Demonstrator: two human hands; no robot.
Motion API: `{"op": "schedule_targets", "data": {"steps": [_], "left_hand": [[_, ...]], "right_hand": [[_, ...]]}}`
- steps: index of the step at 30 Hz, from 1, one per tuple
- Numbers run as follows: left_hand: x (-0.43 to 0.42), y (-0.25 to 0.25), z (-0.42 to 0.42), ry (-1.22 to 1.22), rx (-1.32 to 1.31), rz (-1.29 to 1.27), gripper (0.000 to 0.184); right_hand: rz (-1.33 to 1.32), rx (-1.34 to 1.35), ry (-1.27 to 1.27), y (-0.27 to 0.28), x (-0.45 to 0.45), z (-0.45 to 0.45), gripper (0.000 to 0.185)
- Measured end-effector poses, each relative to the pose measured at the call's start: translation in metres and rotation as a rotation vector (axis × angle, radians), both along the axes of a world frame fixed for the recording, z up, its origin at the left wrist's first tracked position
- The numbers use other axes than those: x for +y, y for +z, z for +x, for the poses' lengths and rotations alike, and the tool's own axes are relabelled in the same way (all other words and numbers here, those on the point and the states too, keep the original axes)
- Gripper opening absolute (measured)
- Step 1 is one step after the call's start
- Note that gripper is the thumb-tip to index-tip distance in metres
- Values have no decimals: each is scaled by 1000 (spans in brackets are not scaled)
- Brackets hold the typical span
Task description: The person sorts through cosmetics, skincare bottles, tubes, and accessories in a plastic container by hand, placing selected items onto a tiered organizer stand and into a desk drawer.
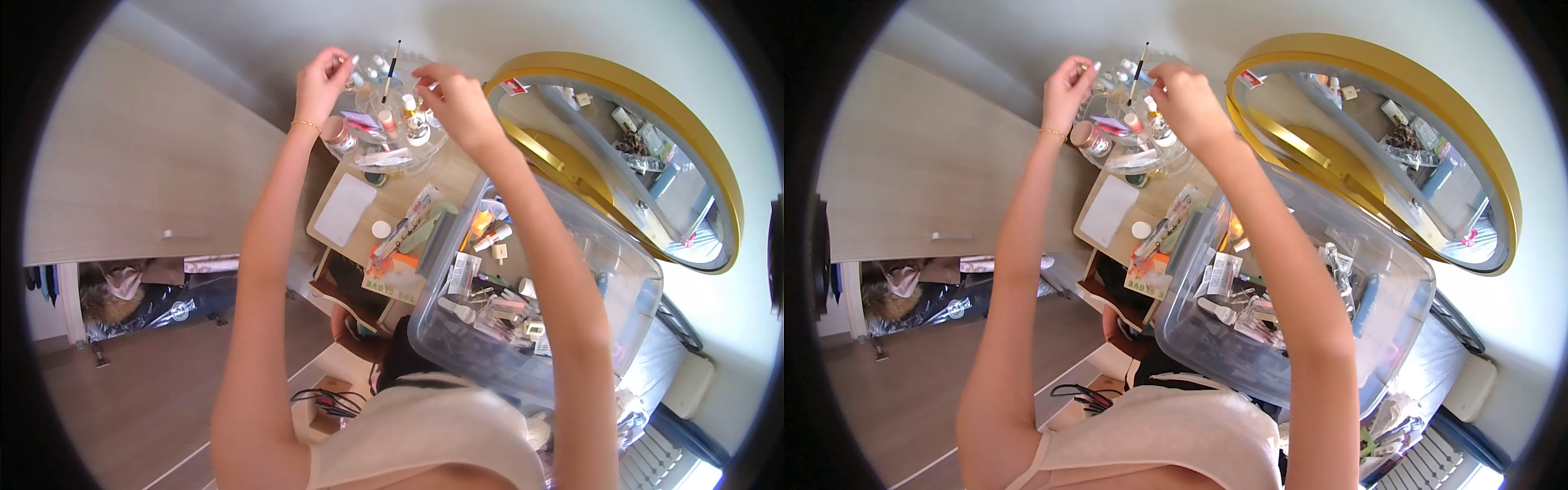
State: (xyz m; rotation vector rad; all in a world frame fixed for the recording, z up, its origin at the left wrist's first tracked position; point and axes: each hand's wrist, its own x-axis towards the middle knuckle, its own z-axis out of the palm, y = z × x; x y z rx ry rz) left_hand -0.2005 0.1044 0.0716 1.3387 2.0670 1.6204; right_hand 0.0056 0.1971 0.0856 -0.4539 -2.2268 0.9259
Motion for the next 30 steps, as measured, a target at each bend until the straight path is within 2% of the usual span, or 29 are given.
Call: {"op": "schedule_targets", "data": {"steps": [1, 2, 6, 7, 9, 11, 13, 15, 16, 17, 19, 20, 22, 27, 29, 30], "left_hand": [[0, -1, -5, 22, 209, -120, 11], [2, -3, -10, 21, 247, -164, 12], [1, -10, -11, -62, 292, -351, 11], [1, -16, -6, -98, 216, -290, 10], [-2, -17, -1, -93, 329, -415, 15], [-5, -15, 7, 7, 381, -433, 19], [0, -8, 10, 100, 437, -456, 23], [12, 0, 11, 244, 636, -247, 27], [19, 1, 9, 161, 721, -156, 23], [25, 2, 10, 158, 718, -159, 23], [38, 3, 13, 33, 987, -437, 22], [42, 2, 13, 27, 988, -431, 22], [44, -1, 11, 20, 1188, -443, 18], [36, 5, 10, -66, 1079, -366, 14], [29, 16, 1, -78, 812, -316, 14], [21, 28, -1, -92, 810, -282, 13]], "right_hand": [[-8, 6, -24, -2, -2, -1, 18], [-51, 19, -30, -4, -3, 1, 16], [-111, -4, -44, -13, -8, 19, 14], [-109, -6, -34, -15, -8, 23, 14], [-118, -41, -54, -17, -7, 31, 14], [-118, -47, -33, -18, -6, 35, 14], [-236, -51, -51, -8, -10, 42, 14], [-235, 6, -60, -4, -12, 46, 13], [-282, 14, -52, 1, -14, 49, 13], [-327, 24, -44, 3, -15, 52, 14], [-290, 35, -46, 1, -16, 60, 14], [-298, 6, -37, 1, -19, 67, 15], [-310, -29, -34, 5, -23, 85, 13], [-376, -15, -63, -2, -26, 129, 14], [-422, -36, -124, -3, -28, 146, 14], [-422, -13, -139, -6, -29, 155, 15]]}}
